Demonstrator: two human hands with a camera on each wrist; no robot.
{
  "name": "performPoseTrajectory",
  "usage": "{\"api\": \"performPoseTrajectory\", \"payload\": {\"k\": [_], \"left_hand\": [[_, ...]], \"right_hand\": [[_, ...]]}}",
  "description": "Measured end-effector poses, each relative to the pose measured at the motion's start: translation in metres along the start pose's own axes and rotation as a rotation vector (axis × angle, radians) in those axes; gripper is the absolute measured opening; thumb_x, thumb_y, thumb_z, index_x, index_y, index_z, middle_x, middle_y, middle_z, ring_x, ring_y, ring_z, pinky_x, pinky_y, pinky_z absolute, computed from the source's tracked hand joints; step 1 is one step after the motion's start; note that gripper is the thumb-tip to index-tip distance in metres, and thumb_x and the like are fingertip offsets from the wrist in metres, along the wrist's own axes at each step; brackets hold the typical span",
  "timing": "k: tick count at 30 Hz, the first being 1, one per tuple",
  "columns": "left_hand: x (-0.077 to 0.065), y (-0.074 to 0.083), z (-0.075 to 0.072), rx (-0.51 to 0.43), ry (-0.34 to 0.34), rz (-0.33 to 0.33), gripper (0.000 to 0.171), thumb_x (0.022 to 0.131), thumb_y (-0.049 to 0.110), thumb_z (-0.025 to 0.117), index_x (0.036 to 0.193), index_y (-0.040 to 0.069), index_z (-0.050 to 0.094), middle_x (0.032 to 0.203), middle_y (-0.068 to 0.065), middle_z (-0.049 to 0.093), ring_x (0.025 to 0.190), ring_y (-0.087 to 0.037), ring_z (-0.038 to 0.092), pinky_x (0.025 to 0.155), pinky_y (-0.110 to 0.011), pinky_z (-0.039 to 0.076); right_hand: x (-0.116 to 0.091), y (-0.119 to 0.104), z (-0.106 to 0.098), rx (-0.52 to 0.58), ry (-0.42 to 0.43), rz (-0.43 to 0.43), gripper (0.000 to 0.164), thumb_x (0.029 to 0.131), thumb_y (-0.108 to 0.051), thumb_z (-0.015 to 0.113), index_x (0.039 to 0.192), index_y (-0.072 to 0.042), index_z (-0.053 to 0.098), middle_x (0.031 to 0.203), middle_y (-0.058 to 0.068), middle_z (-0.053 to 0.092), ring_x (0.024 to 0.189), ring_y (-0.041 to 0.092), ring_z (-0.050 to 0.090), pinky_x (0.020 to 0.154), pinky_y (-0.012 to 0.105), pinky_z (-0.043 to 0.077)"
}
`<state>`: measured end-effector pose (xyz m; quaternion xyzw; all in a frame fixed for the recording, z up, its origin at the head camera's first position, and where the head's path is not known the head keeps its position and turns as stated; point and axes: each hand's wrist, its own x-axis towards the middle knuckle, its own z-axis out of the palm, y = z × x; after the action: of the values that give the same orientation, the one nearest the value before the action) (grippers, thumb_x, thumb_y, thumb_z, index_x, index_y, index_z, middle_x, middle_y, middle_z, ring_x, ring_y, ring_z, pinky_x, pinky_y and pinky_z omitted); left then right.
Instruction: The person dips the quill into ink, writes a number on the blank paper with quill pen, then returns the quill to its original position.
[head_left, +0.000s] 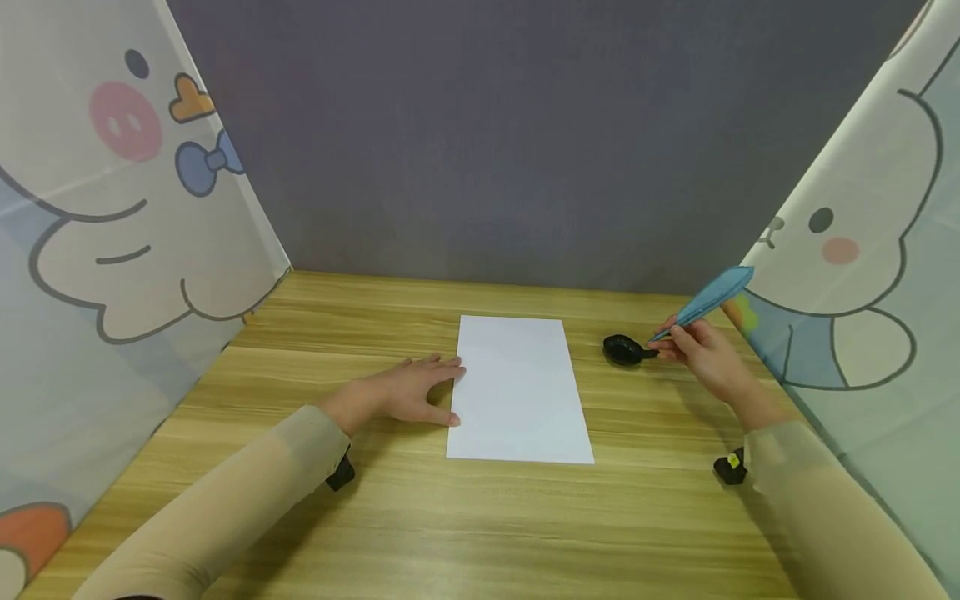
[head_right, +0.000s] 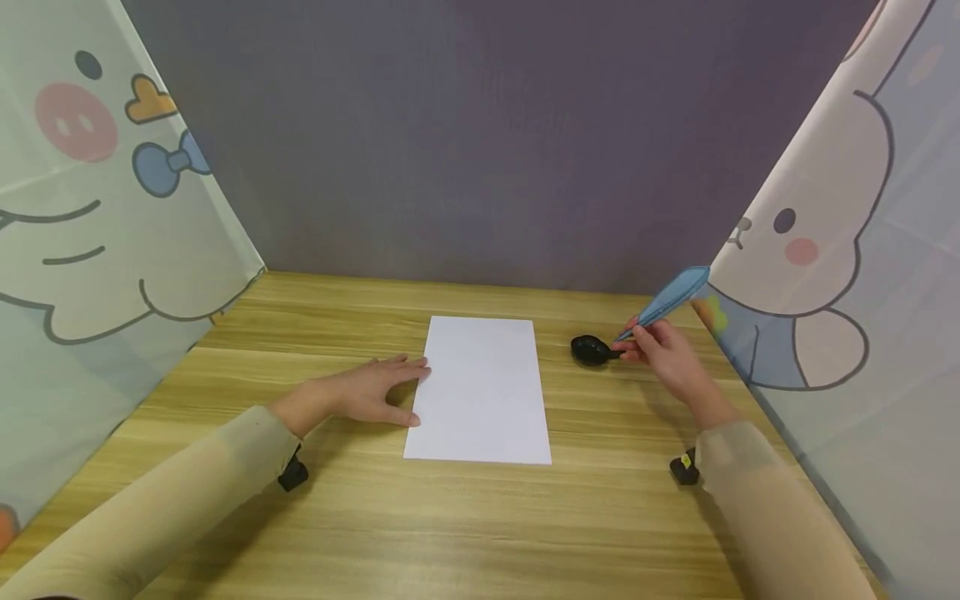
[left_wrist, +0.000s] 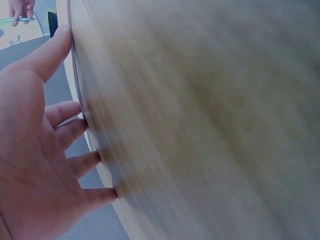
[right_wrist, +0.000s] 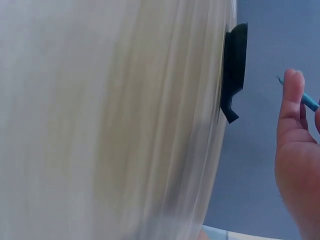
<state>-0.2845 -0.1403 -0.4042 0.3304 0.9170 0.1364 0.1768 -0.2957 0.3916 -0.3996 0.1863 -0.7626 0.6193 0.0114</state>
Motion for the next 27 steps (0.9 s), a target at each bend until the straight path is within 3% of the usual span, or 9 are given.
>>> {"api": "performPoseTrajectory", "payload": {"k": [8, 16, 23, 27], "left_hand": [[0.001, 0.0, 0.0, 0.002, 0.006, 0.002, 0.098, 0.101, 0.067, 0.069, 0.175, 0.015, 0.031, 0.184, -0.005, 0.023, 0.172, -0.041, 0.015, 0.132, -0.076, 0.015], [0.001, 0.0, -0.001, 0.003, -0.005, -0.006, 0.099, 0.101, 0.066, 0.069, 0.176, 0.016, 0.029, 0.185, -0.004, 0.021, 0.172, -0.04, 0.013, 0.134, -0.075, 0.013], [0.002, -0.003, 0.001, -0.002, -0.006, -0.005, 0.1, 0.101, 0.068, 0.068, 0.176, 0.017, 0.029, 0.185, -0.003, 0.02, 0.172, -0.04, 0.012, 0.134, -0.075, 0.013], [0.002, -0.003, 0.001, -0.003, -0.005, -0.003, 0.1, 0.101, 0.069, 0.068, 0.176, 0.016, 0.029, 0.185, -0.004, 0.02, 0.172, -0.04, 0.012, 0.134, -0.075, 0.012]], "right_hand": [[0.002, -0.004, 0.005, -0.019, 0.018, 0.03, 0.033, 0.12, -0.019, 0.042, 0.134, 0.01, 0.041, 0.126, -0.002, 0.063, 0.111, 0.007, 0.076, 0.091, 0.021, 0.062], [0.007, -0.003, 0.01, -0.02, 0.142, 0.057, 0.019, 0.117, -0.008, 0.05, 0.135, -0.005, 0.053, 0.113, -0.015, 0.074, 0.098, 0.003, 0.074, 0.085, 0.017, 0.062], [0.01, -0.002, 0.013, -0.07, 0.211, 0.096, 0.021, 0.115, -0.01, 0.057, 0.128, 0.005, 0.063, 0.105, -0.02, 0.079, 0.093, 0.0, 0.074, 0.081, 0.017, 0.062], [0.011, -0.001, 0.015, -0.124, 0.23, 0.121, 0.022, 0.115, -0.013, 0.058, 0.127, 0.001, 0.07, 0.106, -0.022, 0.079, 0.095, -0.002, 0.072, 0.082, 0.016, 0.061]]}}
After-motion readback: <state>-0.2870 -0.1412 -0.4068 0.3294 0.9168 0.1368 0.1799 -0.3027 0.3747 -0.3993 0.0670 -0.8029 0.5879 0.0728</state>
